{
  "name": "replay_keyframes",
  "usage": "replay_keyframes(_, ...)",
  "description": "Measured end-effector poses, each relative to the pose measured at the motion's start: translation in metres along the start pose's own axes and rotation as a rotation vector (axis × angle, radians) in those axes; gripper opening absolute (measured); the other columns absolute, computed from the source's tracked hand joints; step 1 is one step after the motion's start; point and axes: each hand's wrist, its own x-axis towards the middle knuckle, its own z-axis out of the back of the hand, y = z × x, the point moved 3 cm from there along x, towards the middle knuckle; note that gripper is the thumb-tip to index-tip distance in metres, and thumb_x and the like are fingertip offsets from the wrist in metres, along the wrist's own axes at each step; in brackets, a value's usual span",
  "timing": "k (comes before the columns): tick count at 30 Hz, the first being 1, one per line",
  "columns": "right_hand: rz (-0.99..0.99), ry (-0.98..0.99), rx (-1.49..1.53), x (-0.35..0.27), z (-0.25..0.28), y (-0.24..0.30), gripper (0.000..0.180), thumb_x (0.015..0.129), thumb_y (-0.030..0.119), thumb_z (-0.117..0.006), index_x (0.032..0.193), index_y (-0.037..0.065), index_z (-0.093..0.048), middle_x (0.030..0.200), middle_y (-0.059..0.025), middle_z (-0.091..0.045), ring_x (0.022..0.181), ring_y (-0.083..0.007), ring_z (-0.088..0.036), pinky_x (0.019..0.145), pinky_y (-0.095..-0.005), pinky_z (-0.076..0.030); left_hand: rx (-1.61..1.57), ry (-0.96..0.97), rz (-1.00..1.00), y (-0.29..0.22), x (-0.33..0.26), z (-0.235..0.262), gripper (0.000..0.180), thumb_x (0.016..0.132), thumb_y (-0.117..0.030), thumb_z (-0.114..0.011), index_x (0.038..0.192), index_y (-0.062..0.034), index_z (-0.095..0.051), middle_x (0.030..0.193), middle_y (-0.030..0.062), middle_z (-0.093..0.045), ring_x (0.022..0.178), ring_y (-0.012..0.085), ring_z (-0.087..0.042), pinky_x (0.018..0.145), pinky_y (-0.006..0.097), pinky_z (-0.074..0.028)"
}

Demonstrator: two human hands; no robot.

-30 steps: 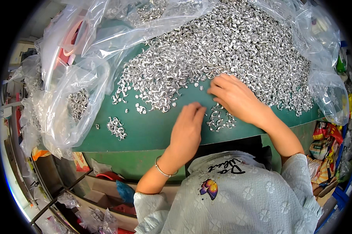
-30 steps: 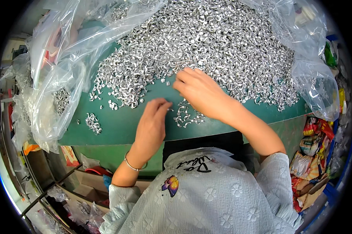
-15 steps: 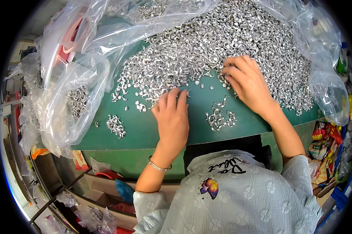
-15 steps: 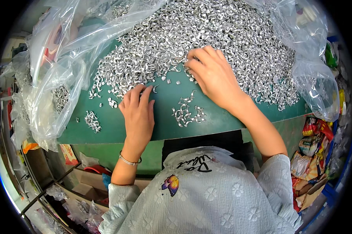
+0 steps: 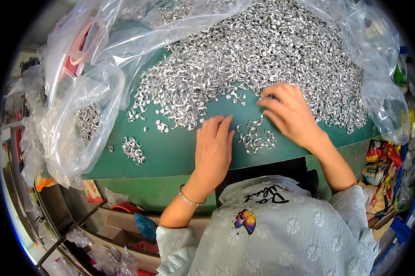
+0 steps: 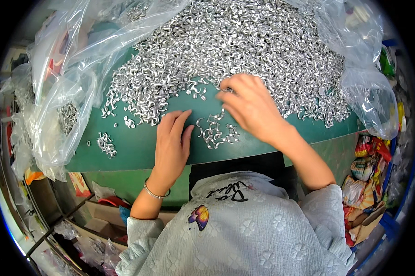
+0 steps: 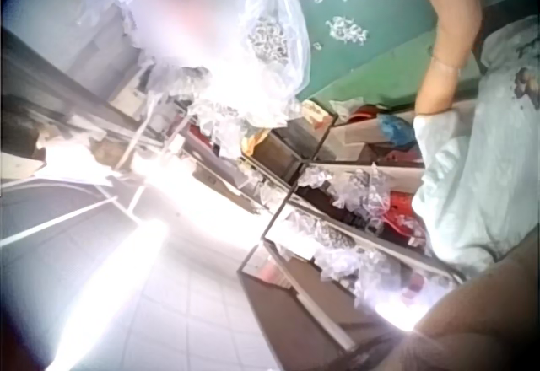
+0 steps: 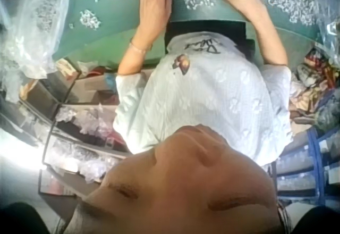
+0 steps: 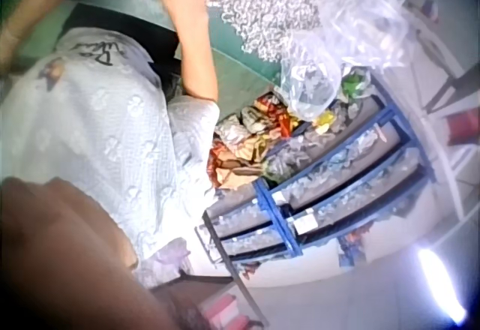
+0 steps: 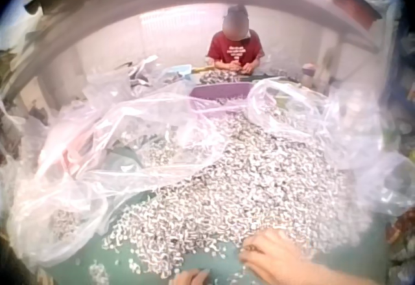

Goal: The person sorts small silver metal components by hand on a green workbench, picking through a large pile and moving individual pieces into smaller groups.

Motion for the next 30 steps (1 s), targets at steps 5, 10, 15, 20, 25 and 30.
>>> replay_keyframes(5,-0.03,-0.022,-0.097,-0.006,0.004,-0.007,0.015,0.077,0.007,-0.069,0.092,0.006,-0.066,0.107,-0.005,-0.057,0.105,-0.0257,-0.051,0.088,-0.0394,-0.039,-0.019,0.11,0.001,-0.003,0.008,-0.002,0.025,0.082,0.003,-0.064,0.106,-0.0011,-0.062,0.102,0.0118,-0.056,0.092,0.0291,-0.054,0.082,0.037,-0.043)
replay_keyframes(10,-0.003,0.008,-0.125,-0.012,-0.007,0.001,0.017,0.076,0.007,-0.062,0.092,0.006,-0.062,0.099,-0.0055,-0.054,0.095,-0.0236,-0.05,0.08,-0.035,-0.038,0.04,-0.09,-0.035,0.013,0.007,0.004,0.014,0.081,0.006,-0.063,0.094,-0.0002,-0.06,0.096,0.0128,-0.056,0.089,0.0307,-0.056,0.08,0.038,-0.045)
replay_keyframes(15,0.049,0.063,-0.119,-0.014,-0.016,0.009,0.017,0.074,0.006,-0.058,0.09,0.006,-0.062,0.095,-0.0063,-0.053,0.092,-0.023,-0.05,0.08,-0.0344,-0.038,0.028,-0.135,0.006,0.016,0.0,0.016,0.015,0.082,0.005,-0.062,0.096,-0.0007,-0.059,0.095,0.0127,-0.057,0.087,0.0306,-0.056,0.074,0.038,-0.043)
replay_keyframes(20,-0.003,0.123,-0.015,-0.022,-0.004,0.005,0.01,0.078,0.006,-0.062,0.088,0.007,-0.064,0.085,-0.0037,-0.055,0.088,-0.0226,-0.052,0.079,-0.0347,-0.038,0.009,-0.111,-0.008,0.012,-0.001,0.008,0.014,0.083,0.004,-0.062,0.096,-0.0005,-0.059,0.096,0.0124,-0.058,0.086,0.0301,-0.056,0.075,0.038,-0.043)
replay_keyframes(25,-0.069,-0.006,0.108,-0.025,0.008,0.001,0.013,0.079,0.006,-0.068,0.091,0.007,-0.065,0.091,-0.004,-0.059,0.088,-0.0239,-0.054,0.076,-0.0362,-0.04,-0.056,-0.068,0.105,0.008,0.001,0.009,0.016,0.085,0.005,-0.061,0.1,-0.001,-0.061,0.095,0.0115,-0.058,0.083,0.0283,-0.056,0.072,0.037,-0.044)
replay_keyframes(30,-0.07,0.02,0.048,-0.025,0.009,0.005,0.013,0.078,0.006,-0.069,0.091,0.008,-0.066,0.094,-0.0037,-0.057,0.088,-0.0232,-0.052,0.077,-0.0351,-0.038,-0.297,-0.091,0.196,0.009,-0.001,0.008,0.016,0.085,0.01,-0.059,0.097,-0.0005,-0.063,0.094,0.0067,-0.06,0.069,0.014,-0.057,0.058,0.024,-0.044)
